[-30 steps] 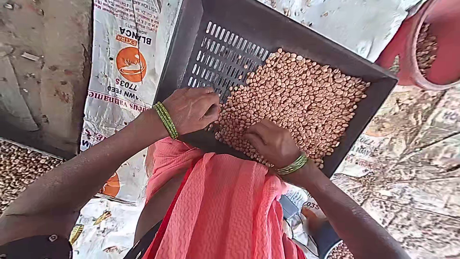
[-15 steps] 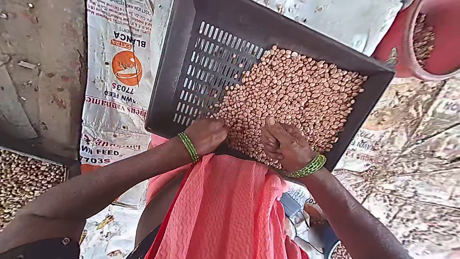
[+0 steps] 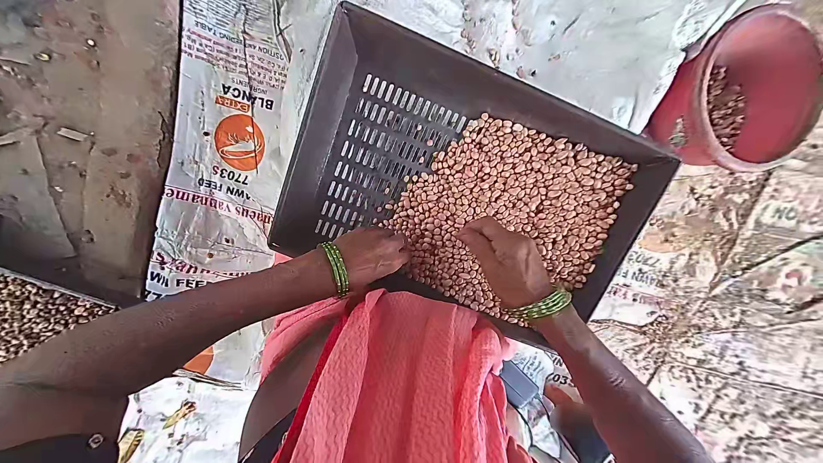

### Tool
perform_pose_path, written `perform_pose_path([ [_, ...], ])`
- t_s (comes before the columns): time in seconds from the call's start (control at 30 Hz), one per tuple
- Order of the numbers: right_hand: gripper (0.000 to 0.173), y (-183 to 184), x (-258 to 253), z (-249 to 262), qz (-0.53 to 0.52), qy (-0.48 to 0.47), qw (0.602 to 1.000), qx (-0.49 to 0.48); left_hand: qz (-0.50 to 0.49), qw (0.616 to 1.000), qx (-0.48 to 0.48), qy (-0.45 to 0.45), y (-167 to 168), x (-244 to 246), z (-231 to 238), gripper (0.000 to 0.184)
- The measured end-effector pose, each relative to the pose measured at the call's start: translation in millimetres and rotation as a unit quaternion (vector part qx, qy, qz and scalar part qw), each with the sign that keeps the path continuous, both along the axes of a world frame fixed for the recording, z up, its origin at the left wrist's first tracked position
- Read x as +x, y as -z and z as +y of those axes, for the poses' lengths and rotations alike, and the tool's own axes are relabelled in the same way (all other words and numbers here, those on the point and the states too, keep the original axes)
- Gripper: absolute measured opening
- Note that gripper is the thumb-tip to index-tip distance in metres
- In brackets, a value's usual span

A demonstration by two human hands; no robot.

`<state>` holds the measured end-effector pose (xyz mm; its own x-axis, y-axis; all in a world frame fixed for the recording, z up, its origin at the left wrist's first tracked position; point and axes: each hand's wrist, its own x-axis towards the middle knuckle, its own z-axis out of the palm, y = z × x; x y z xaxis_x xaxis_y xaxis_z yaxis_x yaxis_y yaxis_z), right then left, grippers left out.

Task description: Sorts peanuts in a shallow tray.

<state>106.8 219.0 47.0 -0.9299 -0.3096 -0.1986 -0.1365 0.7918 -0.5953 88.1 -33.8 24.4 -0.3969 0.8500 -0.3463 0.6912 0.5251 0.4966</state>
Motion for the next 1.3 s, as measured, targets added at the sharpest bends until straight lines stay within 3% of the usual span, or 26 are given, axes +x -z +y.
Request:
perform_pose_path([
  [0.1, 0.029, 12, 6, -14, 0.120, -0.108, 0.975, 0.150, -0.002, 0.997, -0.005, 0.083, -2, -12, -2, 0.028],
  [0.2, 0.022, 19, 6, -25, 0.109, -0.105, 0.966, 0.211, -0.012, 0.998, 0.035, 0.054, 5, -20, -12, 0.019],
  [0.27, 0.023, 10, -1, -20, 0.033, -0.045, 0.994, 0.098, -0.045, 0.993, 0.089, -0.070, 4, -32, -28, 0.015],
  [0.33, 0.019, -2, -10, -5, -0.100, 0.030, 0.986, -0.127, -0.045, 0.973, 0.162, -0.157, -8, -43, -38, 0.015],
  [0.4, 0.031, -7, -15, -2, -0.274, 0.117, 0.875, -0.382, -0.029, 0.946, 0.273, -0.170, -24, -46, -31, 0.018],
  [0.43, 0.041, -8, -17, -2, -0.334, 0.130, 0.820, -0.445, -0.031, 0.929, 0.328, -0.167, -32, -45, -21, 0.022],
  [0.47, 0.048, -8, -17, -3, -0.371, 0.133, 0.789, -0.472, -0.035, 0.916, 0.363, -0.166, -39, -45, -12, 0.027],
  [0.53, 0.057, -9, -15, -8, -0.399, 0.142, 0.770, -0.478, -0.020, 0.915, 0.361, -0.181, -44, -48, -4, 0.030],
  [0.63, 0.054, -17, -12, -4, -0.353, 0.210, 0.780, -0.472, 0.001, 0.942, 0.245, -0.229, -31, -51, -3, 0.023],
  [0.7, 0.053, -16, -14, 6, -0.297, 0.240, 0.793, -0.474, 0.012, 0.953, 0.220, -0.209, -10, -36, 9, 0.020],
  [0.8, 0.050, -13, -14, 18, -0.182, 0.237, 0.871, -0.389, 0.023, 0.978, 0.174, -0.115, 14, -10, 29, 0.026],
  [0.87, 0.047, -9, -11, 25, -0.093, 0.189, 0.951, -0.227, 0.007, 0.988, 0.134, -0.071, 15, -1, 26, 0.024],
  [0.93, 0.035, -11, -7, 27, -0.035, 0.092, 0.993, -0.071, 0.003, 0.990, 0.132, -0.051, 15, 3, 6, 0.022],
  [1.07, 0.027, 2, -2, 15, 0.076, -0.095, 0.989, 0.082, 0.010, 0.997, 0.028, -0.070, -2, -5, -46, 0.016],
  [1.13, 0.026, 4, -1, 6, 0.105, -0.151, 0.973, 0.142, 0.035, 0.994, -0.001, -0.107, -10, -13, -67, 0.024],
  [1.2, 0.030, 7, -1, -2, 0.104, -0.174, 0.957, 0.209, 0.043, 0.989, 0.001, -0.144, -20, -24, -73, 0.026],
  [1.3, 0.015, 15, -5, -5, 0.101, -0.155, 0.959, 0.214, 0.040, 0.974, 0.073, -0.213, -23, -37, -52, 0.022],
])
